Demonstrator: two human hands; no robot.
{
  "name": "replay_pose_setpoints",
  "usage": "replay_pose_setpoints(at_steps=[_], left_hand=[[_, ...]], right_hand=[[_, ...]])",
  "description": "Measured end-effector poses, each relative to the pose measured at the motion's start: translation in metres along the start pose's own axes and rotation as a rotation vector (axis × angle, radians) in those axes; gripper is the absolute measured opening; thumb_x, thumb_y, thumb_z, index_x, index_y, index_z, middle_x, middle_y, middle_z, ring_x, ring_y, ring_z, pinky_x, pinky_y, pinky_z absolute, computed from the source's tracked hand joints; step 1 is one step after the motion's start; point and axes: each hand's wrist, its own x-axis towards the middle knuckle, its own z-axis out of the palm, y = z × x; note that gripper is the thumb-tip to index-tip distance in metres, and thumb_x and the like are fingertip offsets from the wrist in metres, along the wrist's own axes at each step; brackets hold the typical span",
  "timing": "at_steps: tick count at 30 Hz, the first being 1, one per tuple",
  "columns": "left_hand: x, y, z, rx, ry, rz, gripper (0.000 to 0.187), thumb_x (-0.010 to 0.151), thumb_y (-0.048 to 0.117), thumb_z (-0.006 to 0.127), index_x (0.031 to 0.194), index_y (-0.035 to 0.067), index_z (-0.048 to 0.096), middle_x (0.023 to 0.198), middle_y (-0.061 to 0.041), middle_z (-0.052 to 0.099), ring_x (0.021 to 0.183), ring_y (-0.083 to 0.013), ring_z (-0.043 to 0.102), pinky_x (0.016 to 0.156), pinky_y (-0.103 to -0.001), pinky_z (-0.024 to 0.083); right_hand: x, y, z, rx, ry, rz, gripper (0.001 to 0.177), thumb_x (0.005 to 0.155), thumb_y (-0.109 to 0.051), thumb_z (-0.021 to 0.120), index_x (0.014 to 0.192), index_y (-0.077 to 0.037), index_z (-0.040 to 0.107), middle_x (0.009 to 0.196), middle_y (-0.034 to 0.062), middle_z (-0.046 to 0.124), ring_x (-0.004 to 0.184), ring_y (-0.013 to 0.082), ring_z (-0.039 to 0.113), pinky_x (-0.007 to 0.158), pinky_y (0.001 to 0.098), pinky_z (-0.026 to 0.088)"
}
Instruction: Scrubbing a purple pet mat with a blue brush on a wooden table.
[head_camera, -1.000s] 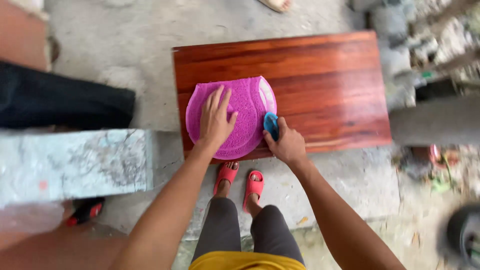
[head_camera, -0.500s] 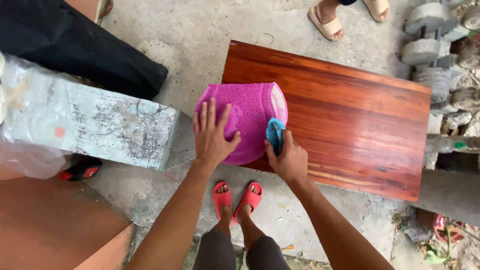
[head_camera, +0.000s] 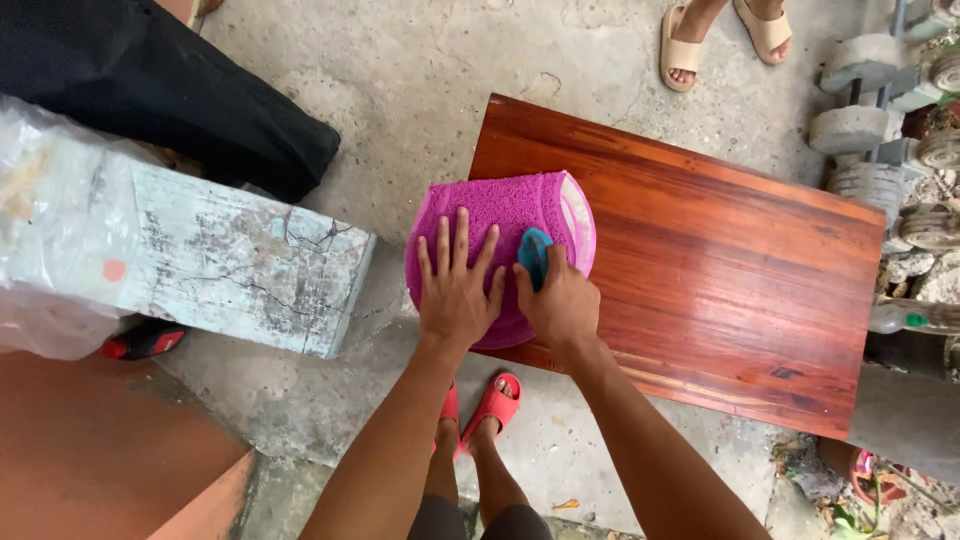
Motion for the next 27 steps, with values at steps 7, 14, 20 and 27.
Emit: replay_pose_setpoints(at_steps=[7, 14, 20, 27], left_hand=[[0.005, 0.001, -0.007, -0.004, -0.032, -0.035, 0.066, 0.096, 0.045, 0.057, 0.155, 0.019, 0.046, 0.167, -0.023, 0.024, 0.153, -0.0452, 0.023, 0.121, -0.067, 0.016], [0.005, 0.002, -0.001, -0.013, -0.036, -0.064, 0.065, 0.098, 0.048, 0.056, 0.157, 0.022, 0.045, 0.168, -0.021, 0.024, 0.154, -0.0427, 0.022, 0.122, -0.065, 0.015], [0.004, 0.001, 0.003, 0.023, -0.065, -0.065, 0.064, 0.099, 0.049, 0.053, 0.156, 0.023, 0.044, 0.167, -0.023, 0.023, 0.154, -0.0431, 0.022, 0.121, -0.065, 0.015], [0.001, -0.003, 0.009, 0.036, -0.017, -0.076, 0.063, 0.101, 0.048, 0.053, 0.158, 0.023, 0.043, 0.168, -0.023, 0.023, 0.154, -0.0448, 0.023, 0.122, -0.065, 0.018]], right_hand=[[0.033, -0.004, 0.002, 0.024, 0.074, -0.037, 0.048, 0.093, -0.046, 0.068, 0.111, -0.004, 0.053, 0.076, 0.0266, 0.070, 0.069, 0.0492, 0.069, 0.063, 0.0595, 0.055], [-0.001, -0.006, 0.004, -0.022, 0.007, 0.018, 0.047, 0.096, -0.047, 0.064, 0.113, -0.006, 0.051, 0.074, 0.0262, 0.070, 0.066, 0.0481, 0.069, 0.058, 0.0585, 0.055], [-0.004, 0.000, 0.003, 0.013, 0.026, 0.015, 0.047, 0.095, -0.047, 0.064, 0.113, -0.005, 0.051, 0.074, 0.0262, 0.070, 0.066, 0.0488, 0.069, 0.059, 0.0590, 0.054], [0.022, -0.006, 0.008, 0.012, 0.131, -0.062, 0.049, 0.094, -0.045, 0.067, 0.114, -0.003, 0.051, 0.073, 0.0268, 0.069, 0.065, 0.0483, 0.069, 0.058, 0.0584, 0.055]])
